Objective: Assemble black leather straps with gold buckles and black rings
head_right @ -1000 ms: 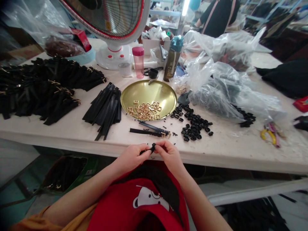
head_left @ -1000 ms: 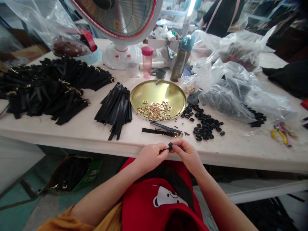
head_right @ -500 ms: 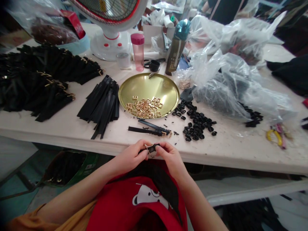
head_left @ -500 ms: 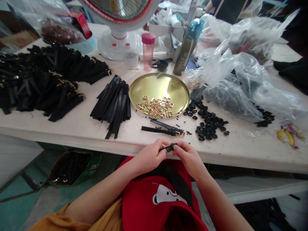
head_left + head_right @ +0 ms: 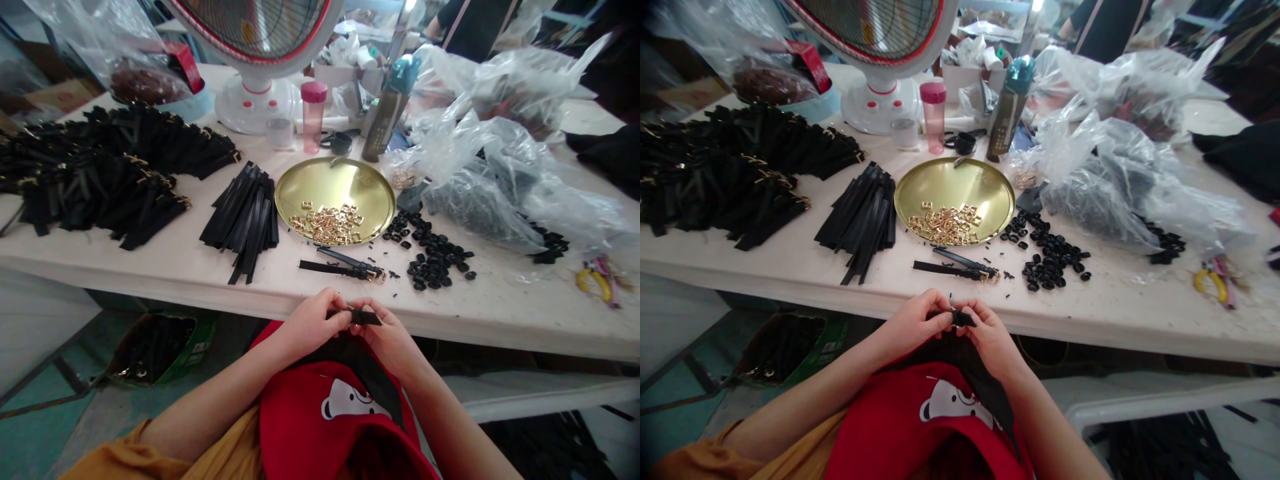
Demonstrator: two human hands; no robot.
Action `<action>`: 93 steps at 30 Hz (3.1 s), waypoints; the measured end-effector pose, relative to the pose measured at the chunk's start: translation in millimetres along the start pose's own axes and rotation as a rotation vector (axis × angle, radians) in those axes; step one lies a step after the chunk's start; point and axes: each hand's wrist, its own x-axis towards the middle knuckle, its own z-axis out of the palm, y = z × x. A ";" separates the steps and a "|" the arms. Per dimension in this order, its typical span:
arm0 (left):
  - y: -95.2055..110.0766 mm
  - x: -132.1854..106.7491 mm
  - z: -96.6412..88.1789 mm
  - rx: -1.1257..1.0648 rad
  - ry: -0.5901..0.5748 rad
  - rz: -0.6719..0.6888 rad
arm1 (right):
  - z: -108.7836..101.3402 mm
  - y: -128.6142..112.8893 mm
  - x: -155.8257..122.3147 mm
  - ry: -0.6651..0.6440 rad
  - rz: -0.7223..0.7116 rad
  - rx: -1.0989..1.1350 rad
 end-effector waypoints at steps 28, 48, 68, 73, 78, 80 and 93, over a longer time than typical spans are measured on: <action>-5.6 -12.4 0.5 -0.286 -0.169 -0.225 | -0.2 4.3 -8.5 0.044 -0.018 -0.359; -21.1 -6.2 6.6 -0.319 -0.242 -0.257 | -10.8 7.4 -9.0 0.038 -0.157 -1.031; -5.6 -26.0 12.8 0.017 -0.338 -0.208 | -5.1 11.3 -27.3 -0.020 -0.309 -0.979; 6.8 -14.4 2.1 0.220 -0.301 -0.109 | -12.0 1.2 -24.3 0.005 -0.244 -0.949; 22.4 6.1 -7.5 0.443 -0.273 0.045 | -19.1 -6.9 -14.2 0.032 -0.357 -1.040; 28.4 21.3 -10.3 0.509 -0.251 0.126 | -19.3 -14.2 -4.5 0.076 -0.398 -1.017; 15.3 97.2 -22.8 1.210 0.073 0.546 | -52.4 -37.2 68.7 0.512 -0.690 -1.622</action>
